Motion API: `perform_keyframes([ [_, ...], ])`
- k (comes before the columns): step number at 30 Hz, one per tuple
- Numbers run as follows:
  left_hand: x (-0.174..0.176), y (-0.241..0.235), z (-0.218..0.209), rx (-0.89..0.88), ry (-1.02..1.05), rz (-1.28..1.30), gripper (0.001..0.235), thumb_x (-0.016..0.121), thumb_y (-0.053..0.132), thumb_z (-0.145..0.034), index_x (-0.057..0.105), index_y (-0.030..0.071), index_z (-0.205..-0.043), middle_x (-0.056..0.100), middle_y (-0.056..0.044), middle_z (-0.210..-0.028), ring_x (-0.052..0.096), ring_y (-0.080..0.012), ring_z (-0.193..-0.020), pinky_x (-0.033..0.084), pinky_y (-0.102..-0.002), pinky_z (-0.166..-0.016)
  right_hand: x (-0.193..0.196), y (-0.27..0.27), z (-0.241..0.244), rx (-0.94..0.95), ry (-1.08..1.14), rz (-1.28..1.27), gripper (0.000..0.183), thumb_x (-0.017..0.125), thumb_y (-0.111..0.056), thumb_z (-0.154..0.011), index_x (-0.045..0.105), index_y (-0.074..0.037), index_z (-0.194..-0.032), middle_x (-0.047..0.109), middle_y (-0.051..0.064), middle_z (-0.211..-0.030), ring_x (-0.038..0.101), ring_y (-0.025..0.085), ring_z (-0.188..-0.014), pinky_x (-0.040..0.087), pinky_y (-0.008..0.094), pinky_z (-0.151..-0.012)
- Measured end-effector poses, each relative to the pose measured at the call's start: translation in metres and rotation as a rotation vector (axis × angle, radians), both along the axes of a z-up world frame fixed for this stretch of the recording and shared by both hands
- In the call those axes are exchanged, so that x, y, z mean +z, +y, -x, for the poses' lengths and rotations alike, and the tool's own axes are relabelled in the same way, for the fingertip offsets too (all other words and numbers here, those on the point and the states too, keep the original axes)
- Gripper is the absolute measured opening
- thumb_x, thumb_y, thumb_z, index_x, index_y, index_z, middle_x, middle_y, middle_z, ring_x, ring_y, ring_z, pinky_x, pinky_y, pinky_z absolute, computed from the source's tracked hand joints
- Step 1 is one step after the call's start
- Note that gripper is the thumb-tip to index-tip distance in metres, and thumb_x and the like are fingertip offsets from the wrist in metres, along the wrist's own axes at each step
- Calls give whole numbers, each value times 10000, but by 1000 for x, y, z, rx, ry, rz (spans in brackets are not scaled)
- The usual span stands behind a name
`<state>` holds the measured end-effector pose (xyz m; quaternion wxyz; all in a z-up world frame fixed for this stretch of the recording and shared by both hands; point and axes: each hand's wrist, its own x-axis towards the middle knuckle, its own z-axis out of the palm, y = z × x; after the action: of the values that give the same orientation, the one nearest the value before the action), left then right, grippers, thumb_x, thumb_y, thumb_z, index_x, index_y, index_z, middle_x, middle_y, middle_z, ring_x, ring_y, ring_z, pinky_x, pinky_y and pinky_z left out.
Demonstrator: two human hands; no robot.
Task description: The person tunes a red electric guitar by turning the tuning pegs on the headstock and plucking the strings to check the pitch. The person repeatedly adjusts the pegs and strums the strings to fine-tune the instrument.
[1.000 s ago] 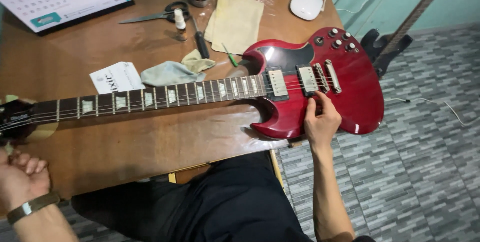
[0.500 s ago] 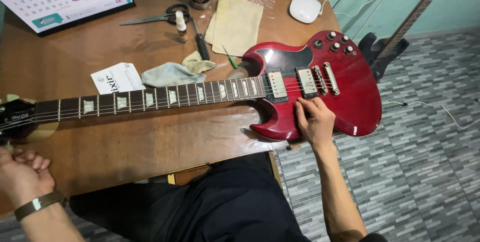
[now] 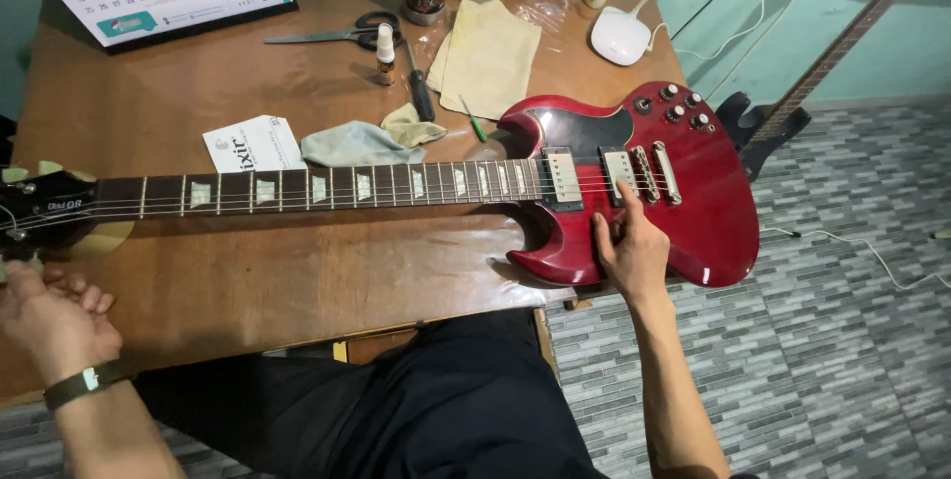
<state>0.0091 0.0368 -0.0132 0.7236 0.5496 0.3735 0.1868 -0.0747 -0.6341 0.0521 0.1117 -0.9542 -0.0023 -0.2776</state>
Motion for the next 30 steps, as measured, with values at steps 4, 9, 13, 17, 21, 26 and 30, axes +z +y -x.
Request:
perform_keyframes([
  [4, 5, -4, 1, 1, -18, -12, 399, 450, 466, -1188, 464, 206, -884, 450, 39, -707, 345, -66, -540, 242, -242, -524, 3, -1, -1, -21, 115, 60, 570, 649, -218, -1032, 477, -152, -1571, 577, 1, -692, 539, 179, -554, 435, 356, -496],
  [9, 8, -9, 3, 12, -25, -55, 403, 438, 448, -1212, 481, 203, -894, 466, 42, -714, 390, -54, -554, 276, -222, -510, 23, 13, -3, -29, 186, -40, 367, 632, -187, -1010, 628, -124, -1372, 664, 32, -728, 643, 229, -623, 516, 382, -579],
  [13, -1, -2, 2, -12, -70, -35, 404, 427, 418, -1219, 486, 177, -900, 440, 19, -697, 373, -66, -541, 250, -235, -495, 9, 4, -3, -20, 128, 19, 381, 635, -241, -1046, 559, -83, -1383, 583, -2, -663, 577, 171, -545, 459, 340, -490],
  [17, -1, -1, 2, -41, -64, -45, 421, 416, 455, -1210, 496, 195, -887, 457, 29, -702, 366, -63, -540, 245, -236, -505, 2, -1, -3, -14, 110, 60, 606, 636, -226, -1053, 400, -44, -1580, 552, -18, -660, 510, 141, -520, 433, 328, -474],
  [21, 1, -3, 2, -24, -40, -40, 371, 404, 440, -1203, 473, 194, -934, 450, 27, -711, 387, -62, -546, 264, -231, -501, 22, 12, -3, -35, 176, 1, 456, 645, -203, -1015, 603, -137, -1464, 645, 15, -737, 580, 190, -591, 459, 353, -514],
  [26, 11, -10, 4, 4, -47, -41, 388, 446, 414, -1217, 517, 184, -913, 477, 42, -695, 429, -47, -546, 279, -224, -475, 26, 14, -4, -45, 228, 7, 336, 600, -239, -1047, 552, -134, -1363, 645, 17, -690, 642, 220, -587, 487, 385, -494],
  [30, 2, -4, 3, -14, -57, -47, 417, 447, 438, -1214, 520, 184, -893, 478, 28, -690, 404, -59, -532, 271, -227, -480, 17, 8, -4, -53, 181, 41, 475, 594, -254, -1058, 464, -67, -1475, 602, 10, -677, 590, 197, -538, 464, 366, -481],
])
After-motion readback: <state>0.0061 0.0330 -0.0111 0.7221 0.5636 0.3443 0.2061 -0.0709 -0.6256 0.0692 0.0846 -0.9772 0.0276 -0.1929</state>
